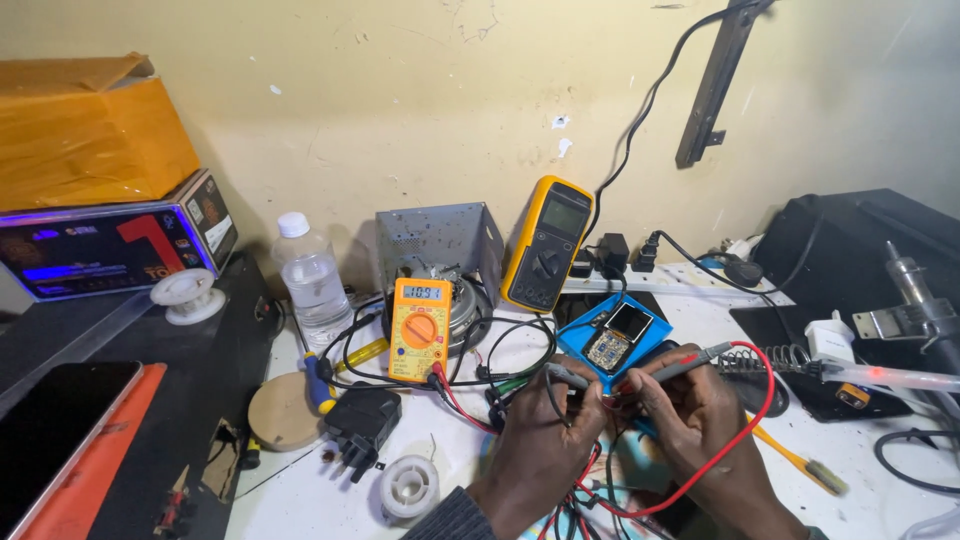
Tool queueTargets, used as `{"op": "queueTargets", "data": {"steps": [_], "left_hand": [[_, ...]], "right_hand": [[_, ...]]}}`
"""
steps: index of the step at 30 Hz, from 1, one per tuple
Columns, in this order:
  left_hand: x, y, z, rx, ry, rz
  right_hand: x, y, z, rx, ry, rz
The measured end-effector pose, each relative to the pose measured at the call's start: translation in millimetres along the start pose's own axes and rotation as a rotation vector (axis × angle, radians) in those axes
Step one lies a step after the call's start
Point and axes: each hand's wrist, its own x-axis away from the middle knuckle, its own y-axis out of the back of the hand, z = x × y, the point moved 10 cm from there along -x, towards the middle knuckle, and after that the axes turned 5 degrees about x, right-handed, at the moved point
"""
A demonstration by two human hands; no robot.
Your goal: Testing and soldering components on an electronic circuit board using a multimeter and soldering iron.
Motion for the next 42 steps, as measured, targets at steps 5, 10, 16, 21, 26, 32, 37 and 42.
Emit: {"op": "queueTargets", "data": {"steps": [5,10,16,21,26,32,37,42], "left_hand": [[-4,0,-1,0.014,0.022,0.027],[-5,-3,6,0.023,0.144,0.076],[-5,-5,3,-0.004,0.04,0.067],[-5,-4,0,-0.01,0.041,0.072],[-5,-3,2,0.035,0.051,0.063],[-5,0,-4,0.048,-0.033,0.046],[-4,3,-11,0.009,-0.11,-0.012],[-6,3,-7,0.031,0.002,-0.032]], "right_hand": [[-8,0,1,0.039,0.077,0.032],[-8,0,3,0.02,0.111,0.026],[-8,-3,-6,-0.087,0.059,0.053],[-6,1,-15,-0.008,-0.015,-0.014],[-1,2,-8,-0.013,0.018,-0.067],[1,0,-17,-0.016,-0.036,-0.102],[2,-1,-23,-0.056,-0.038,-0.115],[1,-1,-28,-0.075,-0.093,-0.118]]}}
